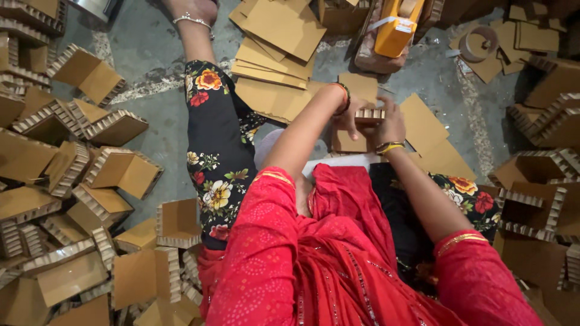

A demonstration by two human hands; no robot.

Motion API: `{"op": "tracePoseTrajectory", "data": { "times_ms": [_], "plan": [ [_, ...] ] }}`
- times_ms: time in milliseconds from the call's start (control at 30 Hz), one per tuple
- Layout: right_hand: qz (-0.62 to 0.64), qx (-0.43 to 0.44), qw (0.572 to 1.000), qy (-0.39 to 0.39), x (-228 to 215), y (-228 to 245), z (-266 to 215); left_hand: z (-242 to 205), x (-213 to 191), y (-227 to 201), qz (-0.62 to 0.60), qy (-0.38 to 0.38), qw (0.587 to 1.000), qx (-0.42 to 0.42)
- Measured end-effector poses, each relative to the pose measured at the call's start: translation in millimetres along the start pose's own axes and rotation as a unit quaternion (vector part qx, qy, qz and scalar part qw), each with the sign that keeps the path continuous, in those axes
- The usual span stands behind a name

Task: The person sits on the floor and assembles small cardboard boxes by folding flat pieces into shape and securing them with adhesive tape. They repeatedly pick up a flat cardboard piece, fold the sides, and use a tape dispenser to seal the edges, placing the finished boxes into a pile.

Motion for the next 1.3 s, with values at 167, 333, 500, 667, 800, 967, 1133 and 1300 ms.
{"op": "tracePoseTrajectory", "data": {
  "times_ms": [167,333,500,667,800,967,1133,1300],
  "plan": [
    [0.042,0.047,0.998,0.004,6.3,5.4,-0.5,50.9,19.9,17.3,-0.065,-0.038,0.995,0.061],
    [0.158,0.012,0.987,0.018,16.6,6.6,7.5,100.8,23.1,42.1,-0.012,-0.163,0.983,0.085],
    [0.284,0.028,0.957,0.051,30.6,7.4,23.1,67.9,-7.2,42.8,-0.124,-0.396,0.907,0.072],
    [0.408,0.058,0.908,0.074,39.9,3.0,30.3,2.4,-29.5,11.7,-0.115,-0.525,0.843,-0.007],
    [0.327,0.083,0.938,0.077,54.1,-13.3,37.0,-9.9,-33.4,12.1,-0.104,-0.559,0.823,-0.012],
    [0.223,0.02,0.973,0.056,43.2,-3.5,49.6,23.4,-41.3,28.2,-0.137,-0.504,0.848,0.091],
    [0.24,0.03,0.968,0.065,59.1,-2.7,73.2,9.5,-62.8,29.5,-0.099,-0.496,0.855,0.11],
    [0.237,-0.003,0.964,0.118,73.4,-23.0,87.2,8.5,-66.7,43.6,-0.02,-0.526,0.849,-0.052]
  ]
}}
Point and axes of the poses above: each hand's wrist, its own z-axis towards the middle knuckle, its own x-axis out of the palm, y = z × x, the point moved 8 cm from there along z, towards the middle knuckle, and after that the axes turned 4 degrees about -z, right-handed, at the moved point
